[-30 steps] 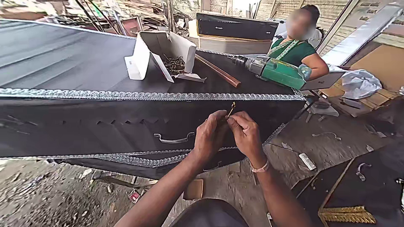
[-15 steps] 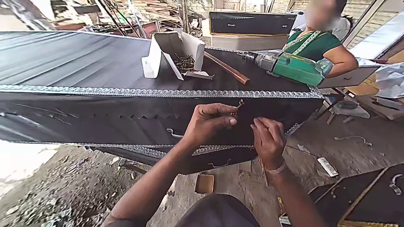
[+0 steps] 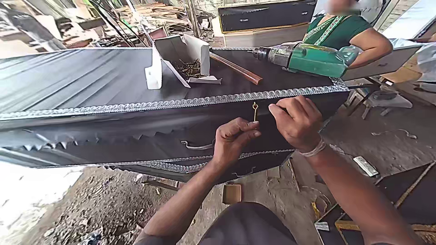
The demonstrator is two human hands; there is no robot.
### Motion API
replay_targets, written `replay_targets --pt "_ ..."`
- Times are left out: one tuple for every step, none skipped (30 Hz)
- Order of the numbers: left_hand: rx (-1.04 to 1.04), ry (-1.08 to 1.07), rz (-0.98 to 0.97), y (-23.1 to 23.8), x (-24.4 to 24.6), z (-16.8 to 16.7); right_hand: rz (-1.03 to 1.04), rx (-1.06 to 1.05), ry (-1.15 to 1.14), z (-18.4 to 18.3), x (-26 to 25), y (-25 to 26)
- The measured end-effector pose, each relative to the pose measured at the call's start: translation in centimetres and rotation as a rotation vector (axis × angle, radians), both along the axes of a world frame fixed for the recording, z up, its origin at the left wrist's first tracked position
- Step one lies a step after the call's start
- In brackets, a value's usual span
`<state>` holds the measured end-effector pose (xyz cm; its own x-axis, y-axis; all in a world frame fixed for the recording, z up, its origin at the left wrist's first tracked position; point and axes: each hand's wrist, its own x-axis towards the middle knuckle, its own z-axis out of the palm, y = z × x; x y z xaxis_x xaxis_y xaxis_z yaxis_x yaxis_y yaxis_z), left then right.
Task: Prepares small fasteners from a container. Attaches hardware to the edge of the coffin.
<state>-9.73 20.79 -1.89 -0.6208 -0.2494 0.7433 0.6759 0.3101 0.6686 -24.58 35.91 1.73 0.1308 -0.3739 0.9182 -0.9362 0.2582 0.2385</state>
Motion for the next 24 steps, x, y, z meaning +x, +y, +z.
replay_targets --pt "-0.068 0.059 0.057 0.0 -0.3 -0.5 0.013 -0.034 0.042 0.1 0.0 0.0" --pt "-0.137 0.116 0.12 -0.1 -0.7 -0.9 0.03 -0.059 0.085 0.1 -0.1 -0.2" --pt "-0.212 0.161 0.2 -0.1 -1.0 -1.3 0.051 -0.072 0.121 -0.3 -0.5 -0.4" --pt "-0.294 0.195 0.294 -0.2 -1.3 -1.7 0.073 -0.077 0.15 -0.8 -1.2 -0.8" --pt "-0.379 0.221 0.39 -0.4 -1.5 -2.0 0.087 -0.078 0.176 -1.3 -1.8 -1.0" --pt "-0.457 0.247 0.471 -0.7 -1.8 -2.4 0.089 -0.077 0.197 -1.8 -2.3 -1.1" --pt "-0.522 0.273 0.539 -1.0 -2.2 -2.7 0.083 -0.076 0.209 -2.1 -2.5 -1.2" --pt "-0.576 0.294 0.586 -1.4 -2.4 -3.1 0.07 -0.08 0.217 -2.4 -2.6 -1.3" --pt "-0.624 0.307 0.617 -1.8 -2.6 -3.3 0.049 -0.085 0.216 -2.8 -2.7 -1.3" --pt "-0.663 0.314 0.637 -2.2 -2.8 -3.5 0.03 -0.086 0.203 -3.3 -2.9 -1.3" --pt "-0.693 0.32 0.652 -2.5 -2.8 -3.7 0.015 -0.078 0.185 -4.0 -3.0 -1.2" --pt "-0.717 0.328 0.669 -2.8 -3.0 -3.9 0.001 -0.068 0.167 -4.7 -3.2 -1.0" --pt "-0.734 0.338 0.69 -2.9 -3.2 -3.9 -0.013 -0.059 0.147 -5.4 -3.3 -0.8" --pt "-0.745 0.351 0.71 -3.0 -3.4 -4.0 -0.03 -0.053 0.123 -6.1 -3.3 -0.6" --pt "-0.751 0.362 0.725 -3.0 -3.6 -4.2 -0.045 -0.054 0.093 -6.6 -3.2 -0.4" --pt "-0.751 0.372 0.735 -3.0 -3.8 -4.4 -0.057 -0.059 0.063 -7.0 -3.0 -0.2" --pt "-0.749 0.386 0.742 -3.0 -4.0 -4.6 -0.056 -0.067 0.033 -7.1 -2.6 -0.1" --pt "-0.748 0.398 0.744 -3.0 -4.2 -4.7 -0.035 -0.076 -0.003 -6.9 -2.0 0.1" --pt "-0.748 0.399 0.743 -2.9 -4.2 -4.8 0.005 -0.082 -0.04 -6.3 -1.4 0.4" --pt "-0.751 0.401 0.743 -3.0 -4.3 -4.9 0.06 -0.078 -0.076 -5.3 -0.9 1.0" --pt "-0.758 0.405 0.746 -3.1 -4.4 -4.9 0.119 -0.069 -0.107 -4.0 -0.4 1.8" --pt "-0.766 0.409 0.75 -3.2 -4.4 -4.9 0.154 -0.063 -0.119 -2.5 -0.1 2.7" --pt "-0.777 0.416 0.753 -3.3 -4.4 -4.9 0.152 -0.062 -0.116 -0.7 0.0 3.7" --pt "-0.788 0.416 0.758 -3.4 -4.4 -5.0 0.111 -0.064 -0.108 1.2 -0.3 4.7"
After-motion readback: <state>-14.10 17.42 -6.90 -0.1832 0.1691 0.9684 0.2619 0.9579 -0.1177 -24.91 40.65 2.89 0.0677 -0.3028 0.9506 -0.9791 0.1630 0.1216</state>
